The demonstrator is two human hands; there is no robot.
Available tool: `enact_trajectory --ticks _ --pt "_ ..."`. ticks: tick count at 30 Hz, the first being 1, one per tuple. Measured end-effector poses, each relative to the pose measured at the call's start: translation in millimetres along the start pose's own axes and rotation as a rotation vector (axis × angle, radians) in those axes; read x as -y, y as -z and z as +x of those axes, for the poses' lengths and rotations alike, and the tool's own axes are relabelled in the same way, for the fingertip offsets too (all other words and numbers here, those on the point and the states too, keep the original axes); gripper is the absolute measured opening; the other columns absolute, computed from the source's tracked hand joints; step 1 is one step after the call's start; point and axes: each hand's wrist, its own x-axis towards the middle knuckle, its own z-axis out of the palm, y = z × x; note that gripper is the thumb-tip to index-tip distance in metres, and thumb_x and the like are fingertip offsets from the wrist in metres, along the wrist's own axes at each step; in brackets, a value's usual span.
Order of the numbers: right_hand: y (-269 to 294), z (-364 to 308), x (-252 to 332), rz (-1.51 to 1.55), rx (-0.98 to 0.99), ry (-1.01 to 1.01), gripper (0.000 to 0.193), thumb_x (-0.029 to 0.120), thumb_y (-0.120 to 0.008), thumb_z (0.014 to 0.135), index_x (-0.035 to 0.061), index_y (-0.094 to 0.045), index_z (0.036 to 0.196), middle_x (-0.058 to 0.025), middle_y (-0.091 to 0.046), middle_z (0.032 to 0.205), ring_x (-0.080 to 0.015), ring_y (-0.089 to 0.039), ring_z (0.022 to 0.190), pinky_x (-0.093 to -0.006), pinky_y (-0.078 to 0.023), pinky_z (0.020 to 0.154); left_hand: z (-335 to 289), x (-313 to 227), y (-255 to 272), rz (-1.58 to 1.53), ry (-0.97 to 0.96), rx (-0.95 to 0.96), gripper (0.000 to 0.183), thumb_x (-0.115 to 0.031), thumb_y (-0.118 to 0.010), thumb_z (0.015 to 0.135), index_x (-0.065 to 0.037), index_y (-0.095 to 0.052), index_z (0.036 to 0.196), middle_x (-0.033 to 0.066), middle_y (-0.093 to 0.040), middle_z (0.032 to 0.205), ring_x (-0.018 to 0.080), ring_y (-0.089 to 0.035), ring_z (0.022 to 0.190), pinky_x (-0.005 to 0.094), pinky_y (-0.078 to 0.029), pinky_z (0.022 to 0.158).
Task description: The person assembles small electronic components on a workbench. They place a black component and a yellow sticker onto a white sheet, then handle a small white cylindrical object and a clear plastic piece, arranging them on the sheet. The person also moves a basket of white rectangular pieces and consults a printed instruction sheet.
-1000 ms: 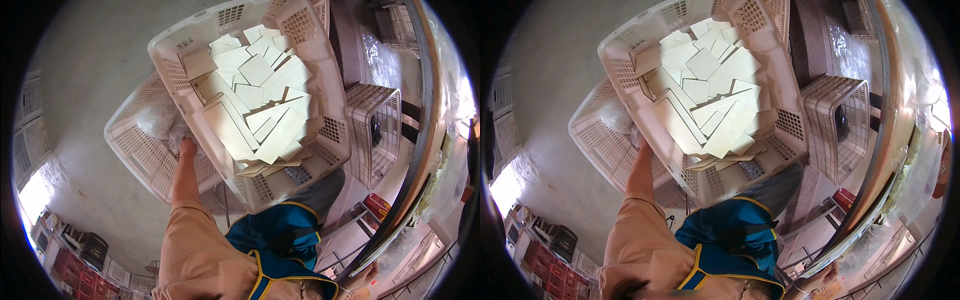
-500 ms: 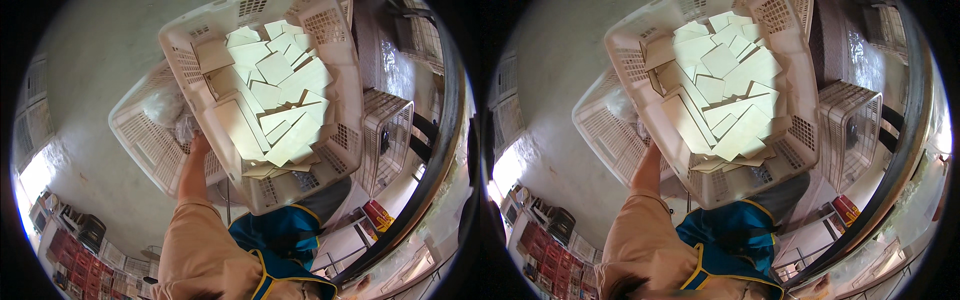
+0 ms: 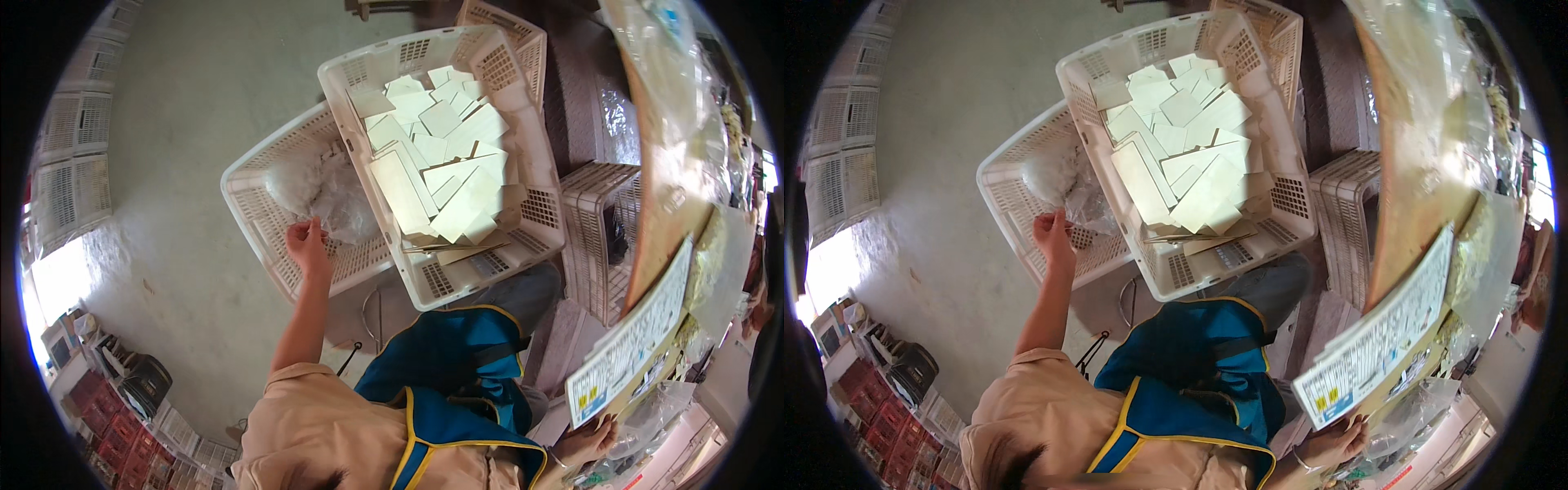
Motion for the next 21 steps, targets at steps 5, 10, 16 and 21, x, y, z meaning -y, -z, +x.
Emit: enact_trajectory --ticks 5,10,16,21 --pt "3 -1 -4 0.093 -0.097 0.061 0.018 0.007 -0.055 0.104 0.0019 -0.059 0.121 -0.0159 -0.066 0.125 -0.0252 -0.065 0.111 -0.0298 -0.055 0.086 -69 -102 -6 -0.326 -0.154 0.233 0.045 -0.011 -0.064 0.102 -0.004 -0.037 0.137 0.0155 -0.067 0.120 0.0258 -0.070 0.105 0.0334 -0.057 0.086" --pt "13 -23 8 0.370 0.091 -0.034 0.023 0.005 -0.059 0.103 0.0030 -0.059 0.125 -0.0101 -0.067 0.112 -0.0206 -0.068 0.101 -0.0330 -0.057 0.089 -199 -188 -26 -0.504 -0.336 0.758 0.050 -0.008 -0.057 0.104 -0.003 -0.036 0.149 0.0175 -0.063 0.124 0.0311 -0.065 0.115 0.0426 -0.053 0.101" --pt "30 -64 34 0.447 0.235 0.116 0.027 -0.003 -0.064 0.097 0.0011 -0.058 0.123 -0.0126 -0.067 0.122 -0.0178 -0.067 0.104 -0.0332 -0.054 0.095 -384 -209 -23 -0.346 -0.436 1.555 0.041 -0.002 -0.059 0.097 -0.002 -0.038 0.132 0.0255 -0.066 0.124 0.0222 -0.066 0.106 0.0332 -0.052 0.096" --pt "67 -62 55 0.582 0.267 0.104 0.027 -0.004 -0.062 0.098 -0.0017 -0.057 0.124 -0.0142 -0.066 0.125 -0.0161 -0.068 0.100 -0.0331 -0.061 0.090 -493 -191 -30 -0.342 0.158 1.872 0.033 -0.002 -0.057 0.101 -0.007 -0.044 0.130 0.0212 -0.066 0.123 0.0232 -0.066 0.109 0.0350 -0.056 0.090"
